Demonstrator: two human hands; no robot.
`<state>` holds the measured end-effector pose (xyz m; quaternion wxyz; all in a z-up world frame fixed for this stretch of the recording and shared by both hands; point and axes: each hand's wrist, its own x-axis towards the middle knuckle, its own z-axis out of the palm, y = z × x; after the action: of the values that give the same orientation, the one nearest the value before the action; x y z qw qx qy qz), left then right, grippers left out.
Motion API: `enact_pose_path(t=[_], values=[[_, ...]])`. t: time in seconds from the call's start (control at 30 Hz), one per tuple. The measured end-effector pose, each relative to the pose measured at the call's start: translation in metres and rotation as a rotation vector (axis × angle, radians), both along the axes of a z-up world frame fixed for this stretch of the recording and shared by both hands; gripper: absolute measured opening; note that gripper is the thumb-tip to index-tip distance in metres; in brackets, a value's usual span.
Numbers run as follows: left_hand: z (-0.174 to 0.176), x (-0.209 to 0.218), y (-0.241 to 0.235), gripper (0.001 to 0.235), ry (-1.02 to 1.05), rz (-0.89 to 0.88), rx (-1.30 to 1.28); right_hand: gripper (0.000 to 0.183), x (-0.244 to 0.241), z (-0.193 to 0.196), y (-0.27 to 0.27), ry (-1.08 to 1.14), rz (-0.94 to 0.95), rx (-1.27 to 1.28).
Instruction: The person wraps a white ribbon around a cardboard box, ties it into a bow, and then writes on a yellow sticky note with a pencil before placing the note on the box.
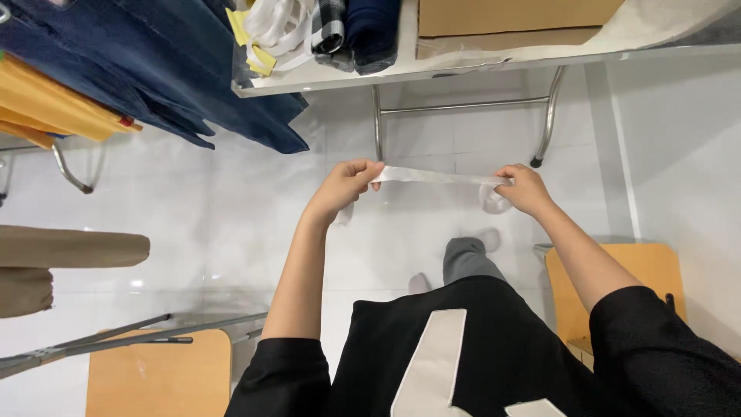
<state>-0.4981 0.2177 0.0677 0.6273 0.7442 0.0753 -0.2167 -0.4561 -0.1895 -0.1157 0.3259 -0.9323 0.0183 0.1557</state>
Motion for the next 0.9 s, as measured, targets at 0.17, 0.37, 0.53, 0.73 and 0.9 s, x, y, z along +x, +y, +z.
enact_pose_path(t=[0.17,0.37,0.53,0.73,0.9], values=[[0.035,-0.011,-0.004,0.027,-0.125,0.104,-0.204,0.040,-0.017,0.036,0.026,0.082,0.044,0.047],[0.043,-0.013,0.004,0.031,-0.300,0.290,-0.317,0.043,-0.028,0.064,0.046,0.182,0.064,0.146],[0.022,-0.016,0.017,0.032,-0.323,0.363,-0.339,0.053,-0.022,0.049,0.049,0.132,0.085,0.196],[0.011,-0.018,0.036,0.027,-0.321,0.541,-0.450,0.025,-0.031,0.048,0.037,0.070,0.171,0.096],[0.018,-0.030,0.056,0.028,-0.404,0.796,-0.454,0.031,-0.033,0.026,0.001,0.095,0.066,0.068]])
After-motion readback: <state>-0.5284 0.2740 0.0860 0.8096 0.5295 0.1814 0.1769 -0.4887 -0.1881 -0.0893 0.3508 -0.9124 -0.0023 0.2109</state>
